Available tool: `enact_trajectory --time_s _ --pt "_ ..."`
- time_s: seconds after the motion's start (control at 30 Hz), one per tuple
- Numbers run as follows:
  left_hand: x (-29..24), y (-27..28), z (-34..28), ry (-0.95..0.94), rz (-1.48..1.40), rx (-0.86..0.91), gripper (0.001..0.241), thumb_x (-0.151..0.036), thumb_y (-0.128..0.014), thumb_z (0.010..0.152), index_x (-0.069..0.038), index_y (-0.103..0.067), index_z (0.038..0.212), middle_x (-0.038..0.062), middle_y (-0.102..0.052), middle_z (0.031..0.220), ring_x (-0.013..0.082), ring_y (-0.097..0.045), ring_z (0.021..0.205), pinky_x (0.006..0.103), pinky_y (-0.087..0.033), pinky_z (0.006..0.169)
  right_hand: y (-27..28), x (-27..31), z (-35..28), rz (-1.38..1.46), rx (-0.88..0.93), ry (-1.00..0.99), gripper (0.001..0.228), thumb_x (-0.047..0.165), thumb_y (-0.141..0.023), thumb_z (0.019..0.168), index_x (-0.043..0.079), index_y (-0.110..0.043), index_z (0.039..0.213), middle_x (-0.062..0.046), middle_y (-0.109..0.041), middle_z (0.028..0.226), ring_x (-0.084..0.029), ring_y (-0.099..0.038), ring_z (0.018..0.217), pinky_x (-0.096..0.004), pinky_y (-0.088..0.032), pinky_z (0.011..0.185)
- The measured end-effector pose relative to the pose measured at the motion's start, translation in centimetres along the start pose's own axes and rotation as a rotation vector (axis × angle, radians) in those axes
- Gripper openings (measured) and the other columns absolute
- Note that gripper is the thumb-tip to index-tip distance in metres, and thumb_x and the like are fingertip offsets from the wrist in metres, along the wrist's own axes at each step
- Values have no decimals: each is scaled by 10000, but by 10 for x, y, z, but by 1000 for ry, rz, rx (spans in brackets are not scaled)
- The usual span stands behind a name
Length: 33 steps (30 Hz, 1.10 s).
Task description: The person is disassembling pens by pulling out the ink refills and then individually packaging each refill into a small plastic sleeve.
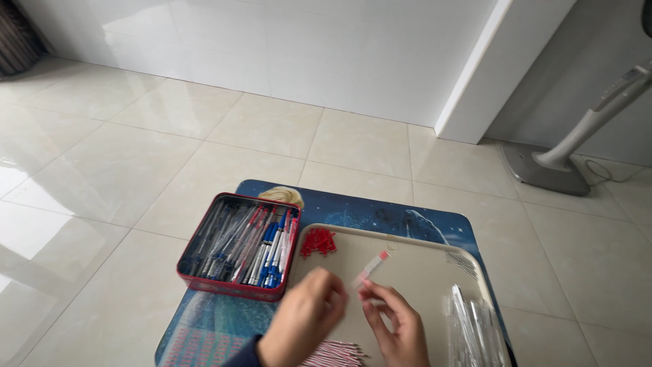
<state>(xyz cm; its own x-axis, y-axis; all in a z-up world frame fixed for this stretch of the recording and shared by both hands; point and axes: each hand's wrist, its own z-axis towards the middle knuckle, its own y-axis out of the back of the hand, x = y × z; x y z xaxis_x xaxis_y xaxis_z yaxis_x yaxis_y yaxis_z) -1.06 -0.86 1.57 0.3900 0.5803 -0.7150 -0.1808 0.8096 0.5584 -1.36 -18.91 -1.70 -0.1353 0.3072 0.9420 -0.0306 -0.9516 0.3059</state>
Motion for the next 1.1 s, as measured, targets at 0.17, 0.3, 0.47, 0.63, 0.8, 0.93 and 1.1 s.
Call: enact_trajectory --time_s 0.17,0.3,0.47,0.63,0.8,0.93,1.1 --pt "1 -31 -9 14 -228 213 56 -101 -633 823 -98 -589 858 2 -622 741 110 -568 547 240 -477 473 -2 0 1 230 21 27 368 161 -554 858 -32 -646 1158 -124 -774 976 -169 -751 881 -296 -594 814" --pt "-5 -14 -2 -29 -236 177 145 -74 -663 790 -83 -590 915 -2 -668 730 92 -609 527 224 -479 432 0 -2 -2 -12 -42 187 308 85 -507 869 22 -631 1144 -57 -700 793 -121 -680 709 -263 -566 676" --pt "10 -1 4 81 -409 105 300 -36 -642 801 -37 -595 1098 30 -685 751 94 -626 552 196 -521 475 -3 -13 -6 -317 -39 349 522 1 -594 789 67 -512 1301 -30 -718 768 -85 -659 580 -248 -541 510" --pt "11 4 5 61 -389 17 128 -11 -694 762 -47 -766 862 15 -667 668 80 -531 513 191 -442 452 -6 -23 -6 -351 32 257 282 31 -666 755 79 -602 1026 -65 -772 857 -144 -797 733 -284 -648 686" --pt "16 6 5 37 -401 21 98 -24 -740 721 -35 -772 813 31 -729 714 81 -584 518 171 -487 466 -4 -18 -6 -348 10 262 282 11 -673 731 84 -621 999 -33 -782 796 -109 -791 697 -249 -636 635" --pt "21 6 4 98 -418 74 73 -40 -758 712 -33 -777 783 29 -746 706 74 -599 523 172 -505 484 -4 -22 -6 -382 34 270 323 2 -684 716 94 -609 1017 -43 -786 830 -118 -797 708 -260 -641 634" --pt "22 4 2 180 -440 102 22 -23 -748 733 -22 -742 755 33 -712 646 81 -588 494 186 -496 467 -5 -16 -7 -396 -13 352 318 7 -703 697 105 -639 992 -22 -778 787 -109 -775 663 -249 -613 584"
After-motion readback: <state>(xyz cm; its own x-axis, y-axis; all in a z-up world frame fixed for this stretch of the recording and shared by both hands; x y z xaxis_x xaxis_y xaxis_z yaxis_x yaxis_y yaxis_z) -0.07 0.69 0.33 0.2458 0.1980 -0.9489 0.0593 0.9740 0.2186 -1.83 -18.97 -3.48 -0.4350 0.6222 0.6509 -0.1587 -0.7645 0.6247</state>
